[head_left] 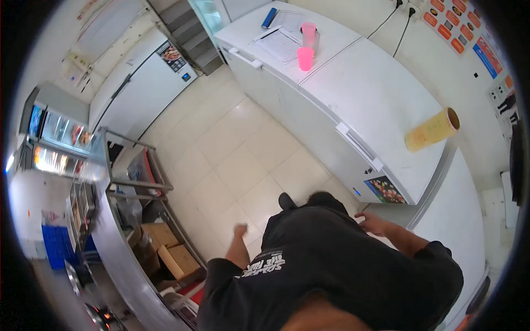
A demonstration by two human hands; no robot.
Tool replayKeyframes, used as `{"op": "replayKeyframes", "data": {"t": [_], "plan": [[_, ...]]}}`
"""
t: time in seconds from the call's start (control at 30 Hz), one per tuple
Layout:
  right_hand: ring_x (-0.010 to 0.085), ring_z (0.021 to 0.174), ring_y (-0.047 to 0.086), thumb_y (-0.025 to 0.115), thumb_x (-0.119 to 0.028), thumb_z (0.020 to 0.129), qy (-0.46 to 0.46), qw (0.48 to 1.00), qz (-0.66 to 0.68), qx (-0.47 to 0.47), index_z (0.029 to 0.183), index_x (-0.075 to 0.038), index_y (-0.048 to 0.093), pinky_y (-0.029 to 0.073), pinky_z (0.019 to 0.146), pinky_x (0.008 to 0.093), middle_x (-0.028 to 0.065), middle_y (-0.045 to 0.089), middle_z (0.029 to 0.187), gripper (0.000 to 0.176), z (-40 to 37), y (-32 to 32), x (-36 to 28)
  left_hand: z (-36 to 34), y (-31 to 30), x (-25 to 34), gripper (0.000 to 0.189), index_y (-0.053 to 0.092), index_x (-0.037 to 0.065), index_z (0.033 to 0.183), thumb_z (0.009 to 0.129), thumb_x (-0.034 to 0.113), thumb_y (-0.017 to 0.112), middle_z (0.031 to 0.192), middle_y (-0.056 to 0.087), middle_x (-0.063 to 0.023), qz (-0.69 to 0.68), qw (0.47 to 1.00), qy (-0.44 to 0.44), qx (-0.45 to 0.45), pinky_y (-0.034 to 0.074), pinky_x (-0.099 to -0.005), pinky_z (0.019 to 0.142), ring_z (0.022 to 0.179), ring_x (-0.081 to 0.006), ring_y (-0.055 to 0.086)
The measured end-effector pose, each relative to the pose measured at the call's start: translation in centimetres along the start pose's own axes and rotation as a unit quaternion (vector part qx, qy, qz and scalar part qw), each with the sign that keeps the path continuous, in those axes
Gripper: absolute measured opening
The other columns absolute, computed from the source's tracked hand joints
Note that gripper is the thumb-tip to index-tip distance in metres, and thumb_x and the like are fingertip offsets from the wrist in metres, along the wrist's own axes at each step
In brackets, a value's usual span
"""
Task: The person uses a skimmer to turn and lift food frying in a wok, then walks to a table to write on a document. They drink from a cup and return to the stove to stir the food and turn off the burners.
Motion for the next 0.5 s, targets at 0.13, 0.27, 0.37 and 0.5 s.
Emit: {"op": "replayKeyframes", "data": {"t": [0.13,0.27,0.37,0.5], "plan": [[0.0115,0.072,0.052,0.056,-0.007,0.078,-0.029,0.997,0.047,-0.050,0.116,-0.003,0.047,0.045,0.065,0.0265,0.0039,0.054,0.082,0.039,4.2,0.1,-10.6,12.3,-27.5,9.8,0.038,0.063,0.001,0.085,0.081,0.035,0.047,0.088,0.061,-0.0228,-0.011,0.963,0.119,0.241,0.046,-0.0465,0.074,0.084,-0.0377,0.058],[0.0140,0.066,0.058,0.054,-0.007,0.075,-0.066,0.992,-0.063,-0.083,0.114,-0.002,0.049,0.047,0.062,0.0273,0.0094,0.061,0.075,0.040,12.1,-1.9,-24.0,19.8,-44.6,22.6,0.028,0.059,-0.002,0.084,0.082,0.024,0.049,0.074,0.061,-0.0146,-0.407,0.869,0.197,0.203,0.047,-0.0325,0.065,0.068,-0.0221,0.060],[0.0140,0.062,0.059,0.054,-0.013,0.076,-0.280,0.943,-0.156,0.086,0.104,0.002,0.053,0.047,0.059,0.0291,0.0083,0.063,0.073,0.032,21.3,-3.2,-37.2,22.9,-50.0,29.2,0.031,0.058,-0.003,0.079,0.084,0.025,0.048,0.071,0.060,-0.0172,-0.332,0.877,0.278,0.207,0.046,-0.0364,0.065,0.067,-0.0269,0.059],[0.0168,0.067,0.058,0.056,-0.026,0.079,-0.389,0.900,-0.078,0.179,0.090,-0.004,0.056,0.045,0.062,0.0315,0.0071,0.060,0.077,0.024,33.5,-7.3,-57.0,32.0,-49.2,26.9,0.042,0.059,-0.002,0.072,0.084,0.038,0.050,0.078,0.060,-0.0211,0.179,0.915,0.348,0.097,0.043,-0.0453,0.071,0.077,-0.0378,0.056]]}}
Point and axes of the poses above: each hand's wrist, its own z-axis towards the middle knuckle, its own y-axis out of the palm, x = y × z, the point moved 2 cm from there along z, towards the middle knuckle
